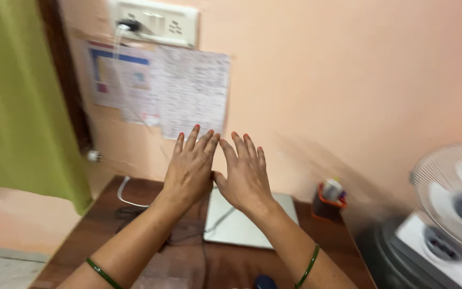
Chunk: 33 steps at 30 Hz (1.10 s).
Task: The person unplugs and wraps several charging cables and power adapters by hand, places them into a green basket, folds a piece of blue floral clothing, and smooths a pillow on a chair before storing the basket on a desk shelf.
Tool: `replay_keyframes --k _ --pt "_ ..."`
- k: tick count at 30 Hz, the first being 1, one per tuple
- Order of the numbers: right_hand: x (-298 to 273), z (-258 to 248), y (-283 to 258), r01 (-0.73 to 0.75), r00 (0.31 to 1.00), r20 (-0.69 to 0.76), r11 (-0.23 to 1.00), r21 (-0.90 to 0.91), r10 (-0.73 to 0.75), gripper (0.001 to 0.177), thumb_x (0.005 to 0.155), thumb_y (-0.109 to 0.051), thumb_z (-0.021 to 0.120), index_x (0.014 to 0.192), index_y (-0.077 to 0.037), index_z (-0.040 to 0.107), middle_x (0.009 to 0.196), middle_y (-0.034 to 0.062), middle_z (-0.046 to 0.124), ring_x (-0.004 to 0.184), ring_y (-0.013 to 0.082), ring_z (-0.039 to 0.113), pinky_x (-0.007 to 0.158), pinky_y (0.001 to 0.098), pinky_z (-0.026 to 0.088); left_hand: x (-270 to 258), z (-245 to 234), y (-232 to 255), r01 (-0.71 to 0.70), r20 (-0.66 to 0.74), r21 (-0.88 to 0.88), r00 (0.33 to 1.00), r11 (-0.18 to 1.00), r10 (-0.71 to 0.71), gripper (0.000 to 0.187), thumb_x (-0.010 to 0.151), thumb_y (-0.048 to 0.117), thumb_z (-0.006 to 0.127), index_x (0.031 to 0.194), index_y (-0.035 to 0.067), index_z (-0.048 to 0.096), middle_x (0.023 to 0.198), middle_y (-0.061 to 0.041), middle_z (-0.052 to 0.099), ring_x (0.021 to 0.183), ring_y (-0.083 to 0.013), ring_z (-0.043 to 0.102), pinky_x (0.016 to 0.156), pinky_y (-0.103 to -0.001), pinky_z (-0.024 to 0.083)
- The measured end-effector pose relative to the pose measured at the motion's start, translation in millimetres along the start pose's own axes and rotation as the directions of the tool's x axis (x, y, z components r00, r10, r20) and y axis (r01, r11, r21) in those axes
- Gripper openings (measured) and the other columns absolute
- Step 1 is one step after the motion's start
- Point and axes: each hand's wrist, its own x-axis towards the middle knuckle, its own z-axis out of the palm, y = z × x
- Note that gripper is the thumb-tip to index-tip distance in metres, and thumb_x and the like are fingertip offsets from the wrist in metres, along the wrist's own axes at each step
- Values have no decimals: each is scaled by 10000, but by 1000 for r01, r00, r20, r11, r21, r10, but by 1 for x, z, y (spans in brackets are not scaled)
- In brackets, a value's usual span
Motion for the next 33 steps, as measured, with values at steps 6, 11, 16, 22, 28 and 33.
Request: replay_keyframes --k 6,11,16,22,28,33 --pt "85 6 -34 182 974 -129 983 -33 -185 783 818 -339 788 1479 -110 436 1600 157 325 1498 380 234 1184 591 205 25 -25 -82 51 -166 55 985 997 -41 842 708 129 771 1476 33 438 1519 -129 471 1446 -380 338 1156 -568 294" --pt "163 12 -46 262 930 -245 962 -77 -273 775 813 -300 798 1471 -98 443 1601 128 340 1496 362 260 1188 585 229 68 -35 -149 97 -214 45 973 994 -85 794 709 134 772 1443 53 479 1454 -145 527 1404 -384 418 1159 -513 336" --pt "244 21 -72 287 896 -312 948 -140 -317 828 796 -226 800 1506 -102 392 1612 95 326 1501 334 264 1203 554 221 112 -49 -209 66 -272 43 961 997 -52 748 696 128 761 1393 39 503 1417 -157 546 1319 -369 481 1082 -456 397" --pt "310 52 -88 308 864 -306 901 -307 -400 860 781 -89 751 1541 -94 351 1607 106 328 1488 319 269 1208 515 195 143 -56 -237 216 -210 -226 941 950 -264 541 837 148 680 1364 99 571 1340 -144 581 1230 -290 570 1032 -405 480" --pt "307 65 -91 344 829 -409 924 -166 -382 601 813 -47 701 1395 -62 552 1467 122 548 1377 325 476 1154 468 343 179 -33 -250 350 -108 -649 836 675 -538 287 915 267 664 1135 84 675 1063 -111 760 1022 -261 719 925 -391 538" --pt "315 53 -95 321 794 -461 918 -233 -395 410 834 31 656 1240 -26 678 1195 123 695 1100 300 661 968 427 510 196 -25 -249 352 14 -796 824 492 -567 393 806 296 758 1104 69 639 1005 -129 767 915 -231 737 831 -363 568"
